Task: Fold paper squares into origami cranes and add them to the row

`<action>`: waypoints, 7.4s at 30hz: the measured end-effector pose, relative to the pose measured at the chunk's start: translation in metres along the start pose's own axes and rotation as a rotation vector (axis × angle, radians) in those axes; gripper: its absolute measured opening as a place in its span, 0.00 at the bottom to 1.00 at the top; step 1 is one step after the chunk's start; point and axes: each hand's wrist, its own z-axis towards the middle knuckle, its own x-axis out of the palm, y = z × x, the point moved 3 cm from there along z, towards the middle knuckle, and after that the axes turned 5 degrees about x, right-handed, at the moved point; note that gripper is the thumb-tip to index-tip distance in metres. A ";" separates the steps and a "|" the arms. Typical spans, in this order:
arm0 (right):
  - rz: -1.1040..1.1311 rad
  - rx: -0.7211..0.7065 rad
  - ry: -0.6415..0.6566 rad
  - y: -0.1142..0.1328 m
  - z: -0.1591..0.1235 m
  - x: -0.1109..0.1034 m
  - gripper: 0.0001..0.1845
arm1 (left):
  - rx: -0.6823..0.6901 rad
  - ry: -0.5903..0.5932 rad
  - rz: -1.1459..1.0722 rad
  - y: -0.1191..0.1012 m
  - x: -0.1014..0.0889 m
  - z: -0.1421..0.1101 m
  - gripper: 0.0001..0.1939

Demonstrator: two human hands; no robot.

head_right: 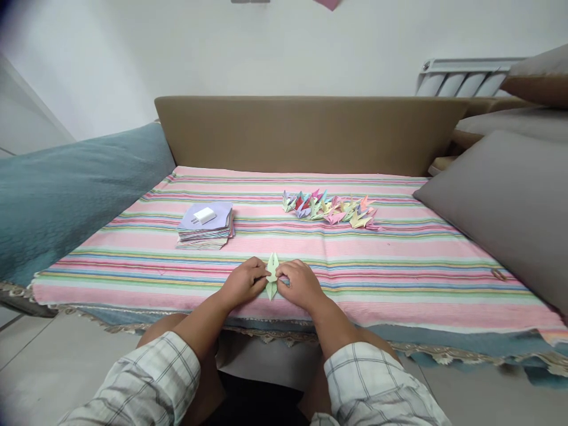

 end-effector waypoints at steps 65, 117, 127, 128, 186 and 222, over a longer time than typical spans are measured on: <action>-0.278 0.365 -0.188 0.009 0.005 0.014 0.02 | -0.397 -0.080 0.258 -0.005 0.000 0.013 0.09; 0.902 0.402 -0.262 0.001 0.008 0.015 0.18 | -0.458 -0.324 -0.769 -0.005 0.007 0.003 0.25; 1.247 0.474 -0.124 0.008 0.007 0.019 0.24 | -0.556 -0.181 -0.901 -0.007 0.007 0.001 0.20; 1.218 0.487 -0.118 0.006 0.007 0.020 0.19 | -0.550 -0.176 -0.875 -0.008 0.008 0.000 0.19; 0.811 0.277 -0.168 0.009 0.009 0.014 0.06 | -0.625 -0.544 -1.277 -0.010 0.010 0.002 0.21; 0.834 0.352 -0.156 0.009 0.005 0.011 0.13 | -0.394 -0.270 -0.661 -0.002 -0.004 -0.001 0.13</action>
